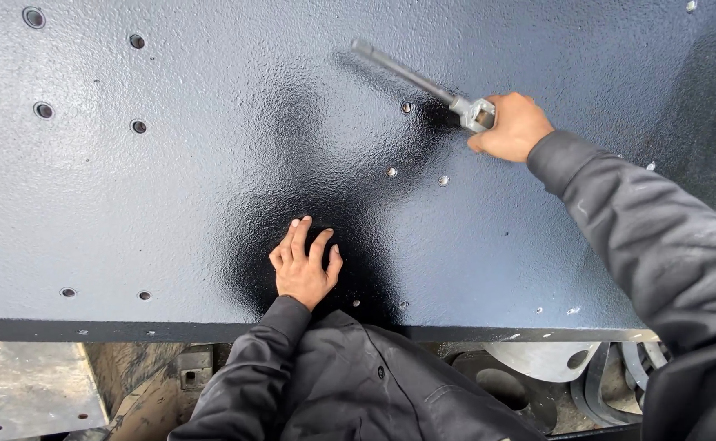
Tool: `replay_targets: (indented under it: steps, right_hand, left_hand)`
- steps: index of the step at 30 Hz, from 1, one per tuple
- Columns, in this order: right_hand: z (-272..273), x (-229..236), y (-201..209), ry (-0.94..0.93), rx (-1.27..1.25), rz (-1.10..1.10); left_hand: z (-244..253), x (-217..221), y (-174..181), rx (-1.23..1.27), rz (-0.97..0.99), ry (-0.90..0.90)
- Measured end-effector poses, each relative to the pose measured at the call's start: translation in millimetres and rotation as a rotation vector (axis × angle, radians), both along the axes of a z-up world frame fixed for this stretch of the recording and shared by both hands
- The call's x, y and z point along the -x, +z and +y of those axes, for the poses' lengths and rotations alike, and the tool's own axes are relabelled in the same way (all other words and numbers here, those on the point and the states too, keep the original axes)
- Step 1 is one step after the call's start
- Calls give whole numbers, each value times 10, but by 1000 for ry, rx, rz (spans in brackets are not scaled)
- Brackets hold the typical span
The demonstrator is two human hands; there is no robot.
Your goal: The person uses a long metal rod fitted with a turnbuckle-style tool to align holes in a large painted steel plate, inserting the rod through holes and repositioning it between different hole pairs while steadying the plate with the other hand.
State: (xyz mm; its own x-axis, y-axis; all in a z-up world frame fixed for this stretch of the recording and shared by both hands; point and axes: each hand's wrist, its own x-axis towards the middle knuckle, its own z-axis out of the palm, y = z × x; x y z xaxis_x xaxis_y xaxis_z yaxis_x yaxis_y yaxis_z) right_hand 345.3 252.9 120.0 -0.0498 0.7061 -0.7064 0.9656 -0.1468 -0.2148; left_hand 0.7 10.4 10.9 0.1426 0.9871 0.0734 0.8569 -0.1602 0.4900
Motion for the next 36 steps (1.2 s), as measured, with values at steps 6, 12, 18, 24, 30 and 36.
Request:
replay_targets:
  steps: [6,12,18,24,30,36]
  right_hand:
    - [-303,-98,-436,-930,-131,334]
    - [-44,153,371,-388,-177,88]
    - [312,358,812,1328,-746,-91]
    - [436,254,246,1705,-58,-444]
    - [122,-179,86,807,-27,-252]
    - [-220,-193,-74,-492,80,27]
  left_hand:
    - [-14,11,-11,-6,-4,-2]
    - [19,0,47,19,-24,3]
    - [5,9,20,30,-31,0]
    - [-19,17,-4,26,-26,1]
    - [0,4,-10,33,-38,12]
    - [12,14,-18,1,-33,4]
